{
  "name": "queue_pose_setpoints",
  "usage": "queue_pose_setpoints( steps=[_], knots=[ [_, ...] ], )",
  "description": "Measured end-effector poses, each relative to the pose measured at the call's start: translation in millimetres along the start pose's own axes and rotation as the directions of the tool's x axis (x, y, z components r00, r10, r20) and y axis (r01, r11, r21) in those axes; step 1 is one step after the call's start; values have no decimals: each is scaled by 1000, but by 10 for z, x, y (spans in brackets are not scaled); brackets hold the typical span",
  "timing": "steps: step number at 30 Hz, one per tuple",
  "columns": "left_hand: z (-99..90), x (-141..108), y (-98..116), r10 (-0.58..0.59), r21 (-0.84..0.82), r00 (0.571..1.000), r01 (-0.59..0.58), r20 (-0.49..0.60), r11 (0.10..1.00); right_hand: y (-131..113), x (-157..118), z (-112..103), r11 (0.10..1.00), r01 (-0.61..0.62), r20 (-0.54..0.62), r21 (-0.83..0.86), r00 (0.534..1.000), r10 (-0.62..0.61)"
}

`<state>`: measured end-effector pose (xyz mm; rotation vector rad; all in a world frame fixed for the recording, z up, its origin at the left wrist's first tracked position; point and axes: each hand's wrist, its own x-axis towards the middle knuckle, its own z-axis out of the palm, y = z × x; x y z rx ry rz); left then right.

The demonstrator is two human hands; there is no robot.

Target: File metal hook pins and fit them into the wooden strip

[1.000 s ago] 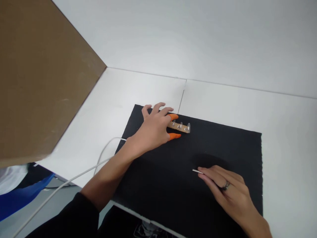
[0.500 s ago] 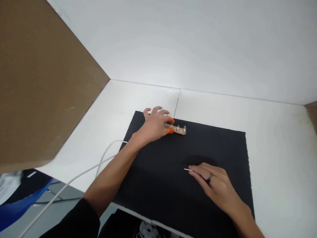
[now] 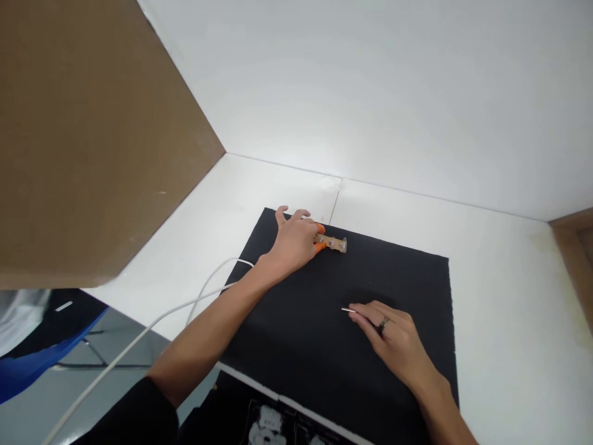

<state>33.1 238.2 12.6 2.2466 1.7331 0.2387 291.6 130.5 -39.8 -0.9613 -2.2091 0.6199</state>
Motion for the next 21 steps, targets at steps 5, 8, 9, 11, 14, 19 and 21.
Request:
queue_pose_setpoints(
  steps=[5,8,9,11,14,19,21],
  knots=[
    [8,-9,26,1,29,1000,-1,-3,1000,7,-30,36,1000,12,19,-1,1000,-12],
    [-7,29,25,10,49,1000,-11,11,999,17,-44,41,1000,12,23,-2,1000,-12],
    [-14,47,23,14,58,1000,-15,21,998,20,-48,42,1000,12,24,-3,1000,-12],
    [-27,86,15,21,78,999,-25,46,997,23,-55,47,1000,17,22,-2,1000,-17],
    [-40,138,1,35,109,996,-44,88,993,23,-65,64,1000,25,21,3,999,-25],
    [-69,178,-9,56,152,992,-73,112,986,15,-80,101,999,32,32,14,999,-32],
    [-84,178,-6,58,165,992,-76,108,983,14,-81,110,999,40,36,14,999,-41]
  ],
)
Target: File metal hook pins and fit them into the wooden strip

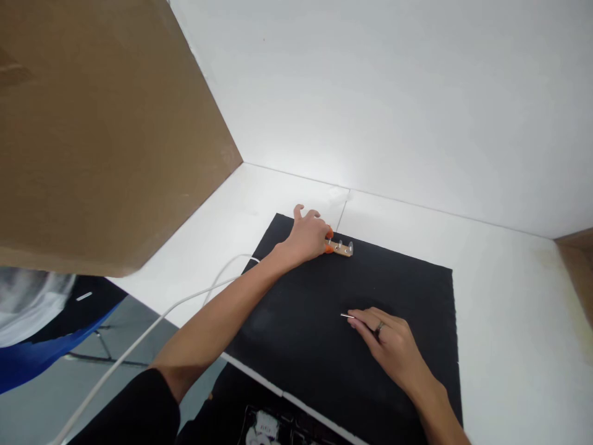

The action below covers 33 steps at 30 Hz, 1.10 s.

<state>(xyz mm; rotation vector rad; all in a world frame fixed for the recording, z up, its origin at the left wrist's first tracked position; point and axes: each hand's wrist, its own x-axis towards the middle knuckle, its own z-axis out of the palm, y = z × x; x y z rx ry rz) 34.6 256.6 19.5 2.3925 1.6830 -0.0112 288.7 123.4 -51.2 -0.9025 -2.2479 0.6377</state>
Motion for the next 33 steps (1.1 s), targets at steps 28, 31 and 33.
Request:
queue_pose_setpoints(
  steps=[28,31,33],
  knots=[
    [167,-1214,458,-34,-66,991,26,-129,997,230,-97,-4,996,-72,-63,-50,996,69],
    [280,-1222,494,-27,-85,992,17,-122,996,234,-93,4,994,-97,-63,-41,994,95],
    [335,-1233,493,-23,-102,992,11,-125,995,233,-88,12,994,-108,-63,-34,992,106]
  ],
)
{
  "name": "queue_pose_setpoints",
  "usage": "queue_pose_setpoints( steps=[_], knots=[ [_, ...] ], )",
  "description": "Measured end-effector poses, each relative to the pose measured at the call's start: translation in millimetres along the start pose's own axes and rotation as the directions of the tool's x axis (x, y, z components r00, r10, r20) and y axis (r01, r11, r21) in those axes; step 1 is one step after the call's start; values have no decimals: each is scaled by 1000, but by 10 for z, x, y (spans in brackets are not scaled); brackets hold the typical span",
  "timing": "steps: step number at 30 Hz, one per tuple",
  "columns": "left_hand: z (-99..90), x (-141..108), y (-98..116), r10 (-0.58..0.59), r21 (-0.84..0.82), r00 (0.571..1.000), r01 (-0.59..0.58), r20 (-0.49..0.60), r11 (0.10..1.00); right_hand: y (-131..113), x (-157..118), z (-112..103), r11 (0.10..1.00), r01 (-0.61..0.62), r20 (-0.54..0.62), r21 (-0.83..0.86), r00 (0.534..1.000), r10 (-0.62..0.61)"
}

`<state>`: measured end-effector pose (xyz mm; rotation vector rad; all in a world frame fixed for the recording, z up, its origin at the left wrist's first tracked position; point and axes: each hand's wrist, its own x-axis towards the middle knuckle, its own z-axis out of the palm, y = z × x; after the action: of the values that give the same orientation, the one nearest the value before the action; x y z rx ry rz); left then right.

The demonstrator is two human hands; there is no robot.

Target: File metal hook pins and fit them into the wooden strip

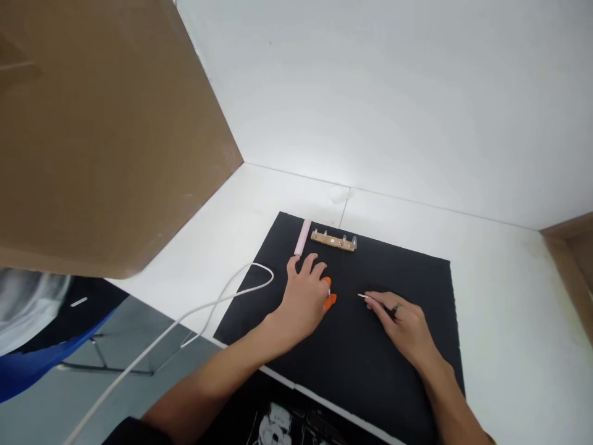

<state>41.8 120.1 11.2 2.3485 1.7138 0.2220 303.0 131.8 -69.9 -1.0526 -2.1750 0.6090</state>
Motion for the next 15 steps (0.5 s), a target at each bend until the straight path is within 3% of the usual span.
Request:
queue_pose_setpoints(
  steps=[7,11,13,15],
  knots=[
    [55,-195,-51,-46,-88,998,42,-45,995,-3,-10,13,999,-21,6,31,1000,21],
    [-9,-375,-11,-119,-164,987,100,-110,981,-14,-10,-7,997,-61,9,56,998,60],
    [-88,-504,44,-208,-330,959,137,-191,934,-35,7,-13,992,-96,-22,78,995,98],
    [-168,-653,129,-314,-594,934,155,-172,789,-93,45,-7,983,-149,-88,110,983,159]
  ],
)
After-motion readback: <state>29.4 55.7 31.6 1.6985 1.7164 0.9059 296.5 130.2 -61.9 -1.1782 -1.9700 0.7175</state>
